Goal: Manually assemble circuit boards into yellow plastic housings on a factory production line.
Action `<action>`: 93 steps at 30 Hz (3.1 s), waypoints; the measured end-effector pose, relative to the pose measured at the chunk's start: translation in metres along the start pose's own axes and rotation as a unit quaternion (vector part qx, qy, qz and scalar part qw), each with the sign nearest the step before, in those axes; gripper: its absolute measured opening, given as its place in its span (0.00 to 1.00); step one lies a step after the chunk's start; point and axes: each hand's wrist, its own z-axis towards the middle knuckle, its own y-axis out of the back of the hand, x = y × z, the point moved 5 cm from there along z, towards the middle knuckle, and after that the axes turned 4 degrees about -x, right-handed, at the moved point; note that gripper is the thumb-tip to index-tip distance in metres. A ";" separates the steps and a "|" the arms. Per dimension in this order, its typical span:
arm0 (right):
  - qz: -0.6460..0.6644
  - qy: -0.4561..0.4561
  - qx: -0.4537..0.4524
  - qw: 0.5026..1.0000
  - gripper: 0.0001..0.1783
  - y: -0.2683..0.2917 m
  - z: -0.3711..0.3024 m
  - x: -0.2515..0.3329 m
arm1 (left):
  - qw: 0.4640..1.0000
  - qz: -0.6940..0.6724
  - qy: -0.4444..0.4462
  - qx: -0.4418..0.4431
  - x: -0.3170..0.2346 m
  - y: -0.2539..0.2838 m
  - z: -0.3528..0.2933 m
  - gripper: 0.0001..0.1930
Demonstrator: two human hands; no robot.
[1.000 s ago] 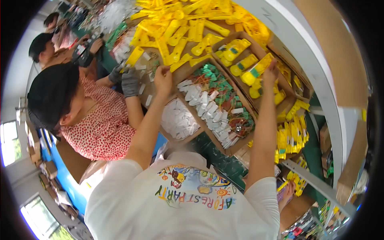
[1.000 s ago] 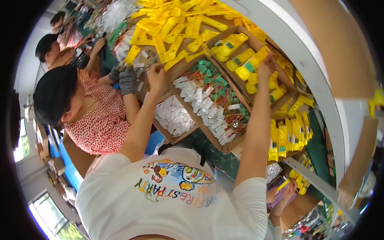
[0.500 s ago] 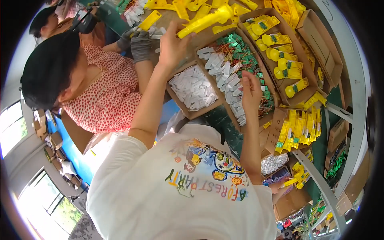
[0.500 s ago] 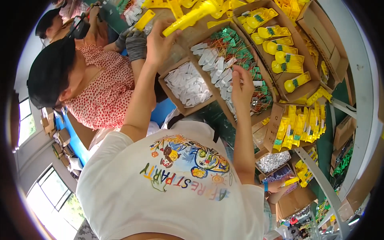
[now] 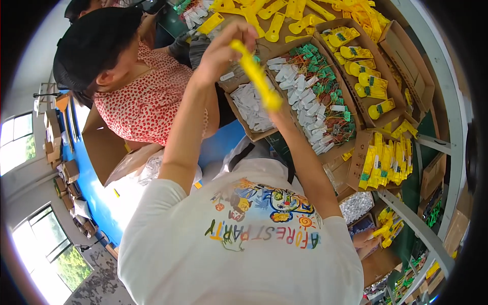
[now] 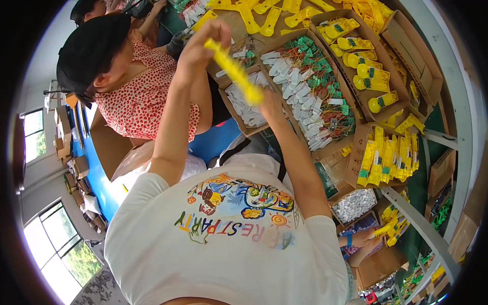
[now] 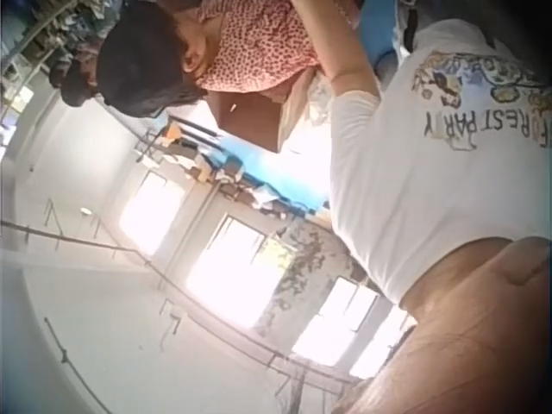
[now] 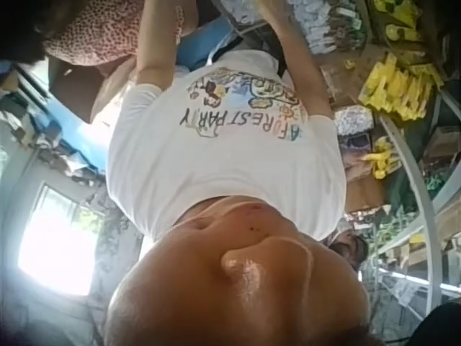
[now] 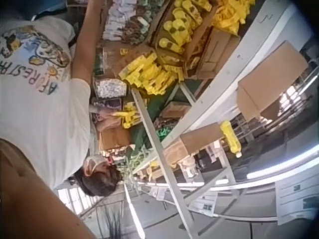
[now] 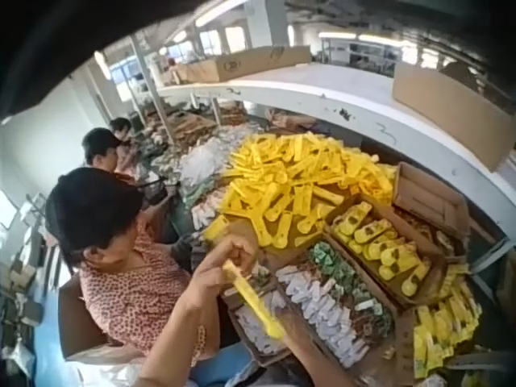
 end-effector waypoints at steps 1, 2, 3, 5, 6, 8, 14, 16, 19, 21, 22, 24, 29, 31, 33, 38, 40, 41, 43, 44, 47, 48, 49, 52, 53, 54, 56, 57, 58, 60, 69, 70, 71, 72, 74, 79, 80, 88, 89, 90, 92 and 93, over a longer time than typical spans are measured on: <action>-0.029 0.031 -0.030 0.999 0.18 0.007 -0.005 -0.001 | 0.997 -0.012 0.057 -0.040 0.007 -0.012 -0.019 0.26; -0.031 0.028 -0.033 0.999 0.18 0.014 -0.012 -0.005 | 0.990 -0.026 0.114 -0.076 0.014 -0.032 -0.042 0.28; 0.033 0.004 -0.067 0.997 0.19 0.026 -0.020 -0.012 | 0.988 -0.035 0.140 -0.055 0.022 -0.059 -0.061 0.27; 0.123 -0.043 -0.115 0.985 0.17 0.053 -0.037 -0.026 | 0.962 -0.143 0.222 -0.064 0.036 -0.114 -0.101 0.26; 0.123 -0.041 -0.119 0.984 0.17 0.076 -0.046 -0.022 | 0.925 -0.241 0.276 -0.098 0.042 -0.134 -0.122 0.25; 0.201 -0.101 -0.115 0.968 0.10 0.128 -0.071 -0.019 | 0.884 -0.305 0.338 -0.104 0.056 -0.151 -0.156 0.24; 0.560 -0.041 -0.175 0.809 0.07 0.176 -0.119 -0.021 | 0.875 -0.256 0.409 -0.035 0.054 -0.157 -0.170 0.22; 0.590 -0.095 -0.143 0.789 0.07 0.193 -0.130 -0.006 | 0.922 -0.132 0.357 -0.065 0.078 -0.145 -0.144 0.21; 0.570 -0.098 -0.065 0.813 0.07 0.199 -0.134 0.012 | 0.939 -0.042 0.335 -0.072 0.080 -0.157 -0.118 0.22; 0.581 -0.128 -0.070 0.801 0.07 0.193 -0.136 0.012 | 0.950 -0.058 0.278 -0.130 0.072 -0.167 -0.108 0.22; 0.591 -0.158 -0.070 0.788 0.08 0.188 -0.137 0.009 | 0.951 -0.057 0.279 -0.125 0.077 -0.167 -0.107 0.22; 0.583 -0.158 -0.091 0.792 0.08 0.182 -0.140 0.007 | 0.963 0.013 0.251 -0.095 0.085 -0.165 -0.104 0.22; 0.543 -0.118 -0.200 0.807 0.10 0.193 -0.142 0.012 | 0.911 -0.110 0.390 -0.073 0.098 -0.171 -0.107 0.24; 0.532 -0.114 -0.194 0.816 0.11 0.184 -0.140 0.009 | 0.915 -0.139 0.371 -0.073 0.103 -0.171 -0.106 0.25; 0.522 -0.111 -0.188 0.825 0.12 0.181 -0.139 0.008 | 0.914 -0.109 0.379 -0.097 0.116 -0.169 -0.107 0.27; 0.371 -0.067 -0.229 0.898 0.15 0.181 -0.136 0.004 | 0.921 -0.137 0.348 -0.106 0.104 -0.173 -0.100 0.27; 0.369 -0.066 -0.220 0.901 0.16 0.183 -0.132 0.007 | 0.924 -0.137 0.343 -0.098 0.106 -0.172 -0.100 0.27; 0.367 -0.063 -0.210 0.904 0.17 0.183 -0.129 0.010 | 0.930 -0.075 0.342 -0.109 0.110 -0.167 -0.101 0.26; 0.363 -0.058 -0.208 0.906 0.17 0.184 -0.123 0.014 | 0.935 0.001 0.329 -0.131 0.114 -0.165 -0.100 0.26; 0.362 -0.047 -0.204 0.908 0.17 0.185 -0.121 0.014 | 0.935 -0.002 0.331 -0.125 0.114 -0.164 -0.101 0.26; 0.473 -0.108 -0.089 0.870 0.13 0.175 -0.104 -0.029 | 0.924 -0.116 0.330 -0.151 0.122 -0.147 -0.102 0.28; 0.528 -0.131 -0.028 0.838 0.11 0.167 -0.096 -0.046 | 0.906 -0.237 0.320 -0.142 0.127 -0.138 -0.104 0.28; 0.293 -0.138 -0.145 0.935 0.09 0.165 -0.085 -0.090 | 0.875 -0.353 0.304 -0.134 0.129 -0.135 -0.102 0.28; -0.191 -0.133 -0.247 0.941 0.08 0.145 -0.080 -0.150 | 0.904 -0.264 0.310 -0.126 0.109 -0.137 -0.093 0.25; -0.192 -0.135 -0.248 0.940 0.08 0.137 -0.082 -0.162 | 0.892 -0.266 0.328 -0.159 0.107 -0.141 -0.089 0.28; -0.221 -0.151 -0.187 0.945 0.10 0.130 -0.079 -0.170 | 0.893 -0.267 0.325 -0.160 0.106 -0.142 -0.088 0.28; -0.252 -0.168 -0.128 0.944 0.13 0.124 -0.082 -0.186 | 0.877 -0.318 0.341 -0.119 0.105 -0.151 -0.086 0.27; -0.227 -0.159 -0.171 0.946 0.15 0.136 -0.086 -0.179 | 0.878 -0.318 0.336 -0.124 0.107 -0.148 -0.089 0.27; -0.200 -0.148 -0.213 0.945 0.16 0.153 -0.091 -0.167 | 0.872 -0.339 0.335 -0.113 0.112 -0.147 -0.094 0.26; -0.099 -0.143 -0.282 0.943 0.16 0.196 -0.106 -0.141 | 0.868 -0.360 0.326 -0.106 0.117 -0.146 -0.099 0.26; 0.589 -0.079 -0.370 0.714 0.11 0.260 -0.154 -0.055 | 0.810 -0.375 0.396 -0.216 0.115 -0.195 -0.067 0.19; 0.612 -0.066 -0.337 0.712 0.12 0.258 -0.158 -0.047 | 0.811 -0.372 0.394 -0.218 0.116 -0.191 -0.066 0.19; 0.647 -0.061 -0.296 0.700 0.13 0.254 -0.163 -0.041 | 0.849 -0.349 0.339 -0.207 0.113 -0.183 -0.062 0.18; 0.647 -0.061 -0.298 0.699 0.13 0.253 -0.170 -0.041 | 0.882 -0.324 0.284 -0.191 0.106 -0.179 -0.058 0.18; 0.714 -0.041 -0.248 0.653 0.15 0.243 -0.180 -0.046 | 0.875 -0.334 0.296 -0.187 0.101 -0.178 -0.061 0.17; 0.264 -0.115 -0.484 0.826 0.18 0.252 -0.186 -0.055 | 0.973 -0.095 0.153 -0.147 0.053 -0.193 -0.062 0.19; 0.264 -0.118 -0.486 0.825 0.18 0.253 -0.183 -0.048 | 0.973 -0.095 0.155 -0.144 0.051 -0.195 -0.063 0.19; 0.708 -0.013 -0.234 0.667 0.07 0.239 -0.152 -0.014 | 0.893 0.446 -0.031 -0.061 0.022 -0.174 -0.058 0.20; 0.708 -0.014 -0.236 0.665 0.07 0.242 -0.154 -0.014 | 0.870 0.475 -0.033 -0.127 0.026 -0.153 -0.056 0.19; 0.669 -0.018 -0.218 0.711 0.06 0.246 -0.156 -0.011 | 0.922 0.340 -0.008 -0.187 0.034 -0.130 -0.051 0.19; 0.630 -0.022 -0.200 0.750 0.05 0.251 -0.157 -0.009 | 0.966 0.010 0.209 -0.153 0.025 -0.137 -0.042 0.19; 0.551 -0.020 -0.163 0.818 0.05 0.253 -0.156 -0.004 | 0.966 0.011 0.210 -0.153 0.015 -0.143 -0.042 0.19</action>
